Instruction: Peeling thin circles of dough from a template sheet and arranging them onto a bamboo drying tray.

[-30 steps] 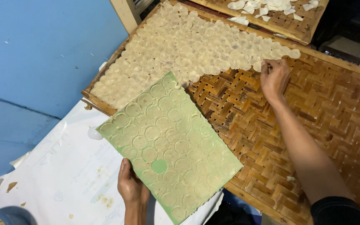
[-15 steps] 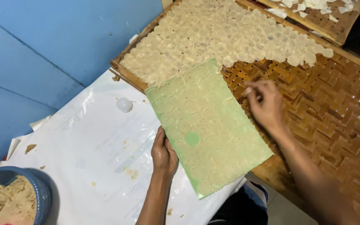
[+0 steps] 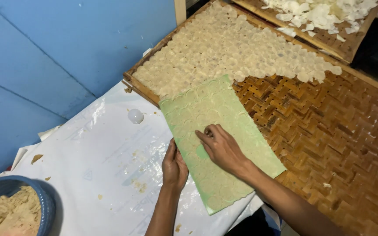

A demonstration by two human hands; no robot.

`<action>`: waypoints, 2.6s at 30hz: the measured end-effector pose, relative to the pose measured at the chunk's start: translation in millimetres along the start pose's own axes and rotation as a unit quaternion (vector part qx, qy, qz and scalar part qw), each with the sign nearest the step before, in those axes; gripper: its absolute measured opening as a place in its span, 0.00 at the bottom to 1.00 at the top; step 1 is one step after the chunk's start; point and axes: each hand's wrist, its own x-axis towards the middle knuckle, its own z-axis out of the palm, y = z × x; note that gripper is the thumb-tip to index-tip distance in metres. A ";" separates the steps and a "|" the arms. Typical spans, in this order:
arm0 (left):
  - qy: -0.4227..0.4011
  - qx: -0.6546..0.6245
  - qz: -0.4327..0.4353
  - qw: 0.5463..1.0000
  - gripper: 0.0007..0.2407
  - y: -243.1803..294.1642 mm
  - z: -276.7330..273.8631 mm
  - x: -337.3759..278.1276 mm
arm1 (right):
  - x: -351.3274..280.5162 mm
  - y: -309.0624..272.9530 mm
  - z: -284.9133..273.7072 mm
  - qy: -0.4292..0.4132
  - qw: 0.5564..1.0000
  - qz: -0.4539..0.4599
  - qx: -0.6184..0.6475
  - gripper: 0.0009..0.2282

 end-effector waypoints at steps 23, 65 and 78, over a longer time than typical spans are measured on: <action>-0.038 -0.048 -0.036 0.997 0.18 20.0 15.9 -9.1 | 17.1 -20.6 -18.5 0.085 0.987 0.049 0.126 0.02; -0.071 -0.101 -0.067 0.990 0.22 10.5 29.7 -12.2 | 4.4 157.8 -71.5 0.223 0.959 0.173 -0.042 0.13; -0.104 -0.099 -0.063 0.988 0.22 14.9 34.1 -17.3 | 39.9 9.2 -20.4 0.047 0.998 -0.036 -0.032 0.13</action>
